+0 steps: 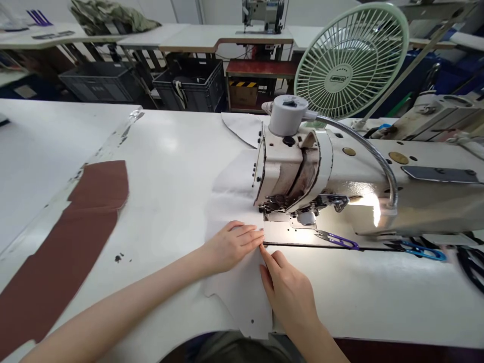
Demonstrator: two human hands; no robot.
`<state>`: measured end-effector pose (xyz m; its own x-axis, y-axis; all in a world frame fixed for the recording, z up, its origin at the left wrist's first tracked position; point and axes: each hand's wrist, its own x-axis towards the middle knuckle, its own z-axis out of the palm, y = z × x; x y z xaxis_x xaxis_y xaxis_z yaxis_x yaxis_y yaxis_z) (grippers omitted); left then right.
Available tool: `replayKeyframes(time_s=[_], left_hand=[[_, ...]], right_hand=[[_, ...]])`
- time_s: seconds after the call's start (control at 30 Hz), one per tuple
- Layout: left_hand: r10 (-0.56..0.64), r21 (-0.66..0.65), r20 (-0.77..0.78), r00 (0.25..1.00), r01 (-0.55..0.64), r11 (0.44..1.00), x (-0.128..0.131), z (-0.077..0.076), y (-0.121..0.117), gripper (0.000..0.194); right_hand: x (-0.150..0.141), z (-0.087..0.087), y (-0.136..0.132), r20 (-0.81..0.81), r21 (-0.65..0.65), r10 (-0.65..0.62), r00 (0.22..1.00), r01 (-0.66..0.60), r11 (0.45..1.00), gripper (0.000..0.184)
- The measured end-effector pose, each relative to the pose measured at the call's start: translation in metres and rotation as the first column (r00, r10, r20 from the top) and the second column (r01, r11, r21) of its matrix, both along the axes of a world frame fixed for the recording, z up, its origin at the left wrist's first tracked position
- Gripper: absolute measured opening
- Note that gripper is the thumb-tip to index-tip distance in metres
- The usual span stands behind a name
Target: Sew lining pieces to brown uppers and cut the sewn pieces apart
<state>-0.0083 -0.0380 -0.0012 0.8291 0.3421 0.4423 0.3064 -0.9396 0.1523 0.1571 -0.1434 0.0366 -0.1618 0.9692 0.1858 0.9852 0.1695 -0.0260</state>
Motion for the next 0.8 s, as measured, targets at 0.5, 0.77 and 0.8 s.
replayKeyframes(time_s=[0.5, 0.77, 0.8], left_hand=[[0.036, -0.096, -0.083, 0.996, -0.044, 0.994, 0.004, 0.007, 0.033, 0.039], [-0.011, -0.137, -0.057, 0.998, 0.004, 0.991, -0.004, 0.011, 0.025, 0.039], [-0.022, -0.148, -0.061, 0.998, 0.013, 0.989, -0.004, 0.011, 0.024, 0.04]], right_hand=[[0.001, -0.008, 0.021, 0.065, -0.067, -0.051, 0.997, 0.055, 0.996, 0.036], [-0.002, -0.006, 0.02, 0.08, -0.076, -0.067, 0.995, 0.074, 0.994, 0.035], [-0.003, -0.006, 0.02, 0.083, -0.083, -0.072, 0.994, 0.079, 0.993, 0.035]])
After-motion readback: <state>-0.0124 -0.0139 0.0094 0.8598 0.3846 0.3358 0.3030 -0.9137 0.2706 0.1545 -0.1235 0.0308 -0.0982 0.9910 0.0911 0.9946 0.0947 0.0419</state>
